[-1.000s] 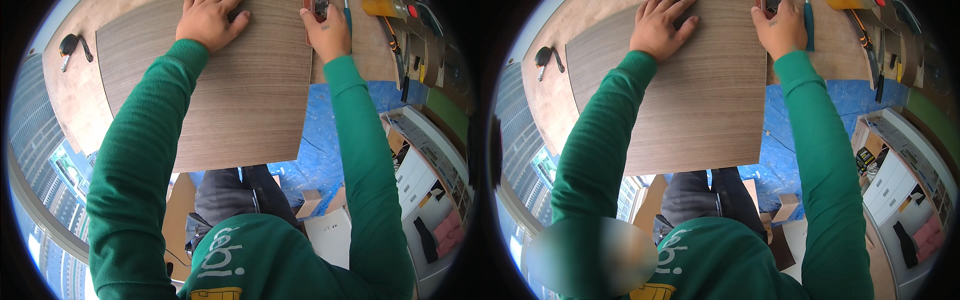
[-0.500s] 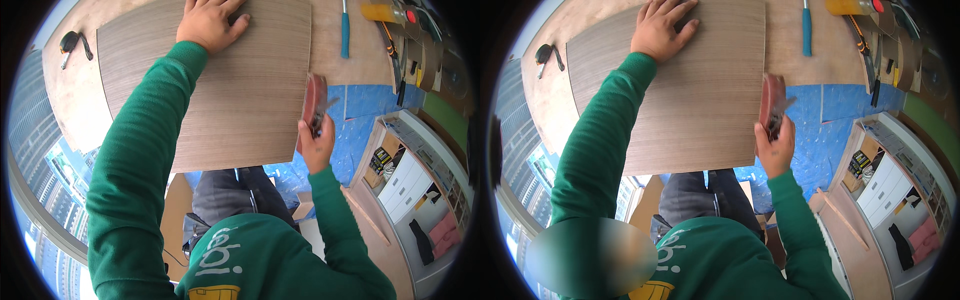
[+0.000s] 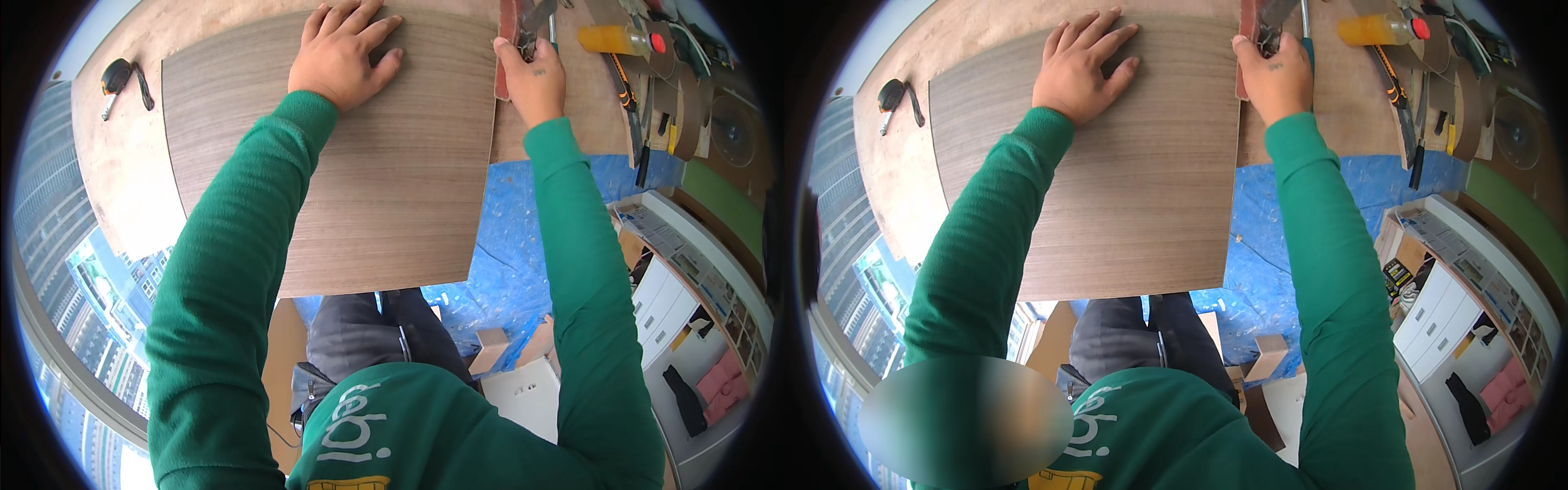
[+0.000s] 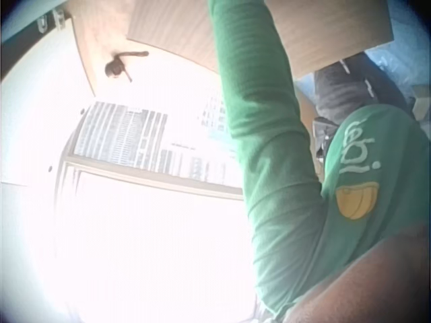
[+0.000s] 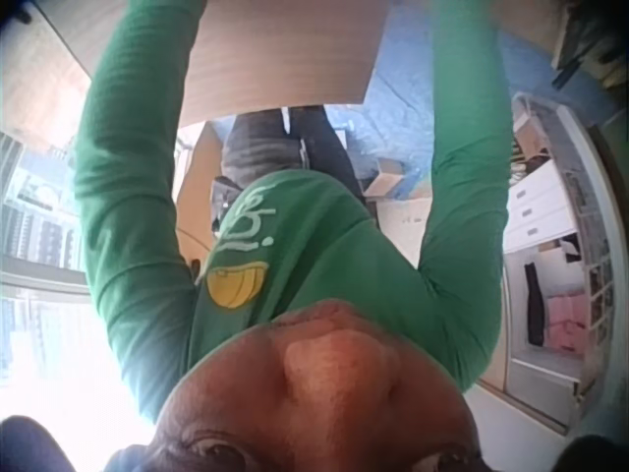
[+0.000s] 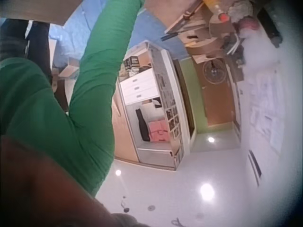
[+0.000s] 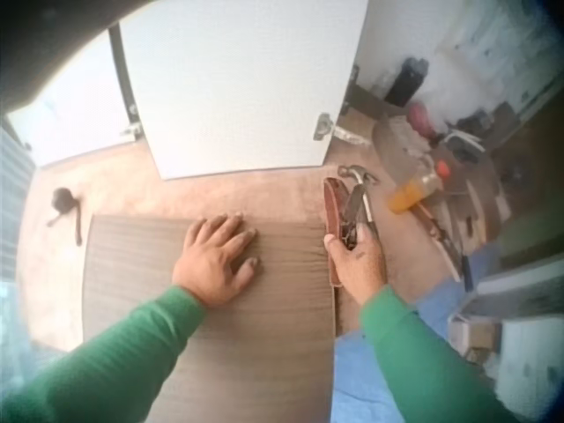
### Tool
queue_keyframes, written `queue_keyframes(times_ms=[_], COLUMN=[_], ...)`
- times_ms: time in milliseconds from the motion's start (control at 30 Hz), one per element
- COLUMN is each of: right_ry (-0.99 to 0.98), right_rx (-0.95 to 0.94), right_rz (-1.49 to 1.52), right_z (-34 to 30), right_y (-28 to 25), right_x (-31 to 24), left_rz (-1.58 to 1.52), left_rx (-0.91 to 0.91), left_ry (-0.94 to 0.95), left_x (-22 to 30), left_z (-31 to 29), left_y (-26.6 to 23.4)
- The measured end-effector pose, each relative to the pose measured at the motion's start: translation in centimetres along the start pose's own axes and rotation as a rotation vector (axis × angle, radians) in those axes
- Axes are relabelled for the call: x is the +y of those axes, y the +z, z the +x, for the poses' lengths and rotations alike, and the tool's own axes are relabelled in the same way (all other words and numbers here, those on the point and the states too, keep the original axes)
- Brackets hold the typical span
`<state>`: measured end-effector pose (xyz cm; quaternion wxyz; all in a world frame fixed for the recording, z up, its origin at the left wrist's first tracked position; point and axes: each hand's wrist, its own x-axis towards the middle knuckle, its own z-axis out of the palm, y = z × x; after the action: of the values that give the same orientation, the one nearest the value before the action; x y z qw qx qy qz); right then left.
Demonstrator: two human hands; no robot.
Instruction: The person scores and snaps a wood-veneer panel, then uses a hammer to tap the edge and a hand plane to smooth it. They place the finished panel into a white cabinet frame.
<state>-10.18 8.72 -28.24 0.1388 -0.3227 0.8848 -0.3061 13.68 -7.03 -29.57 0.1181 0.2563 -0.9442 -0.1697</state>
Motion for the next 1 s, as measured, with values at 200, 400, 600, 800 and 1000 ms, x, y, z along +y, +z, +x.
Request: queue_keyframes(times_ms=[200, 400, 600, 800, 1000], right_ry=[0.035, 0.077, -0.048, -0.200, -0.089], right_rx=[-0.050, -0.024, 0.021, 0.087, 0.003], right_rz=[-0.157, -0.160, -0.124, -0.106, -0.228], right_z=[3.2, 4.0, 2.3, 1.5, -3.2], right_y=[1.3, 1.2, 1.5, 2.0, 0.9], right_x=[-1.8, -3.7, -3.4, -1.4, 0.1], left_rz=[-0.030, 0.002, -0.002, 0.002, 0.003], left_rx=[-0.004, 0.014, 0.029, 0.050, 0.043], left_ry=[-0.013, -0.014, -0.010, -0.003, -0.011], left_x=[0.1, 0.3, 0.3, 0.3, 0.4], left_z=[0.0, -0.1, -0.2, -0.2, -0.3], left_y=[-0.3, -0.1, -0.1, 0.0, 0.1])
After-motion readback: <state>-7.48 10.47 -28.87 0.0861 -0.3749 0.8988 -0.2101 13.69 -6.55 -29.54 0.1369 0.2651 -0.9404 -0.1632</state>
